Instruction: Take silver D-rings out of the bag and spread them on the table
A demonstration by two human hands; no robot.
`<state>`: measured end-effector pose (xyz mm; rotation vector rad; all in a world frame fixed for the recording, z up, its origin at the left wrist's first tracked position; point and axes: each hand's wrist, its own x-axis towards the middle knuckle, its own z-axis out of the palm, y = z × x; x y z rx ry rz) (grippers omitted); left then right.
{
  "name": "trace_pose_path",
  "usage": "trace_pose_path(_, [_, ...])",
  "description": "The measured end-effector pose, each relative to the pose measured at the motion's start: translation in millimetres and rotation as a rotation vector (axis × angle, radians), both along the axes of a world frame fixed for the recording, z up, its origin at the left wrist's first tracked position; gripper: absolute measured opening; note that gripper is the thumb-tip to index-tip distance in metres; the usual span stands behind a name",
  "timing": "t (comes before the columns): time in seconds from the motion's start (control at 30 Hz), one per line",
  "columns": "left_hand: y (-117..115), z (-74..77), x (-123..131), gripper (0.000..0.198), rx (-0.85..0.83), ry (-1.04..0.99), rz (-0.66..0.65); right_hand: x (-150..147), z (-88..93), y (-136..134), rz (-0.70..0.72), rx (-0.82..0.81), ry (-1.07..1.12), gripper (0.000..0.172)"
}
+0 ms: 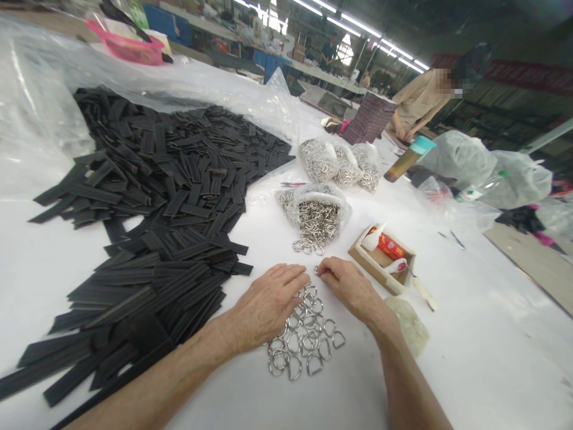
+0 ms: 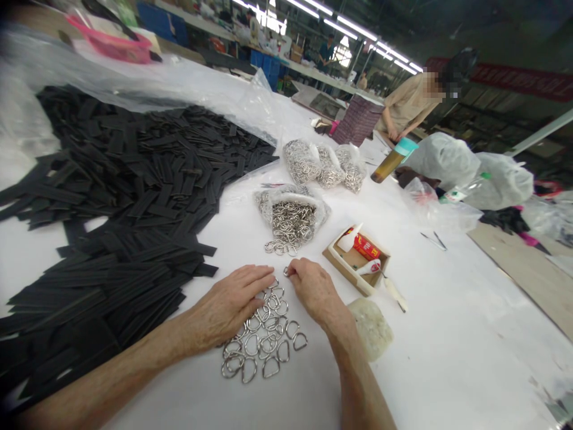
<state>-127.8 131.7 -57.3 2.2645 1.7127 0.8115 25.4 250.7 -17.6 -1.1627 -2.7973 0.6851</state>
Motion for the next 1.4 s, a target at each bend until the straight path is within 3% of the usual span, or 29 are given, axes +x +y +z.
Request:
trace_pose_path(0.17, [0,1.3,0,0.036,-0.014,-0.001,-0.022,-2,8.0,-12,0.137,-0.111,0.005,0.021])
trace_pose_path(0.27, [1,2.5,0,0.032,-0.047,0.035,-0.028,0,5.0,-6,0.139,-0.108,0.020,0.023])
trace_pose_path(0.47, [2,3.8,0,0.030,-0.081,0.084,-0.026,-7,-15.0,6,-0.050,0.198,0.079,0.036])
trace_pose_path(0.6, [2,3.1,0,0.029,-0.074,0.101,-0.025,-17,-25.6,5,-0.038,0.312,0.024,0.046])
trace_pose_path(0.73, [2,2.0,0,0.029,-0.059,0.107,-0.021,-20,-26.3,4,-0.016,0.347,-0.015,0.044])
trace_pose_path(1.07, [1,1.4,0,0.028,-0.048,0.085,-0.023,-7,-20.5,8,-0.051,0.260,0.017,0.029])
trace_pose_path(1.4, [1,-1.0,1,0.037,-0.013,-0.051,0.026,-8,1.8,-16,0.125,0.017,0.063,0.023])
